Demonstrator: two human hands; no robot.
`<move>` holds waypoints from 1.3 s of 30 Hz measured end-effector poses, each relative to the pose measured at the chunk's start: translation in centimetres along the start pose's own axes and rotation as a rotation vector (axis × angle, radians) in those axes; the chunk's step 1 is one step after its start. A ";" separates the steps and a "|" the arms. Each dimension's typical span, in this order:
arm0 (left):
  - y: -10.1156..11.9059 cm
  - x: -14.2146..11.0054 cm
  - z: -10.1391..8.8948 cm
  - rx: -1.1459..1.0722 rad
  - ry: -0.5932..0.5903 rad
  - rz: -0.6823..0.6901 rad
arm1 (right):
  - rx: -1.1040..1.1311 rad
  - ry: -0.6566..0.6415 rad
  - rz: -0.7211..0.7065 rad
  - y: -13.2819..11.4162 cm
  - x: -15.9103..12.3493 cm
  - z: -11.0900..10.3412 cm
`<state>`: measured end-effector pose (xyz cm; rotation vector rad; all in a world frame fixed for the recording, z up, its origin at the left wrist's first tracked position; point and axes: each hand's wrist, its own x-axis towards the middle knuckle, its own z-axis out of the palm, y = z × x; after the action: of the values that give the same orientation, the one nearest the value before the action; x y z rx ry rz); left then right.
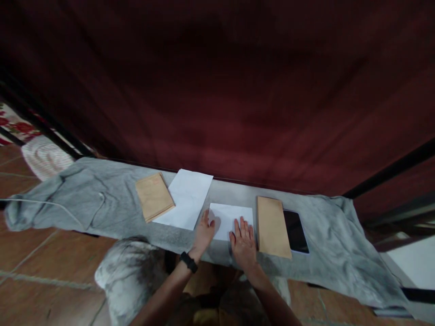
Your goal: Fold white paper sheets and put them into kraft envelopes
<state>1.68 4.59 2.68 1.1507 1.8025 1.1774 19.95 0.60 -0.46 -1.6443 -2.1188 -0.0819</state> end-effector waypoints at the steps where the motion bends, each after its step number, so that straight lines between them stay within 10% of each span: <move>1: 0.1 0.3 -0.1 -0.020 0.009 -0.026 | 0.006 -0.007 -0.001 -0.1 -0.3 -0.1; 25: 3.0 -0.5 -1.7 -0.542 -0.057 -0.420 | 0.143 -0.189 -0.032 -3.6 0.7 -2.4; 33: 4.2 -1.3 -1.9 -0.815 -0.271 -0.617 | 1.021 -0.014 0.376 -4.8 5.8 -8.6; 39: 4.2 -2.4 -0.5 -0.765 -0.328 -0.486 | 1.529 0.087 0.685 -4.5 6.8 -9.2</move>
<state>3.42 3.02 6.94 0.3939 1.1154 1.1359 17.38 2.57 11.39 -1.1089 -0.7996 1.2719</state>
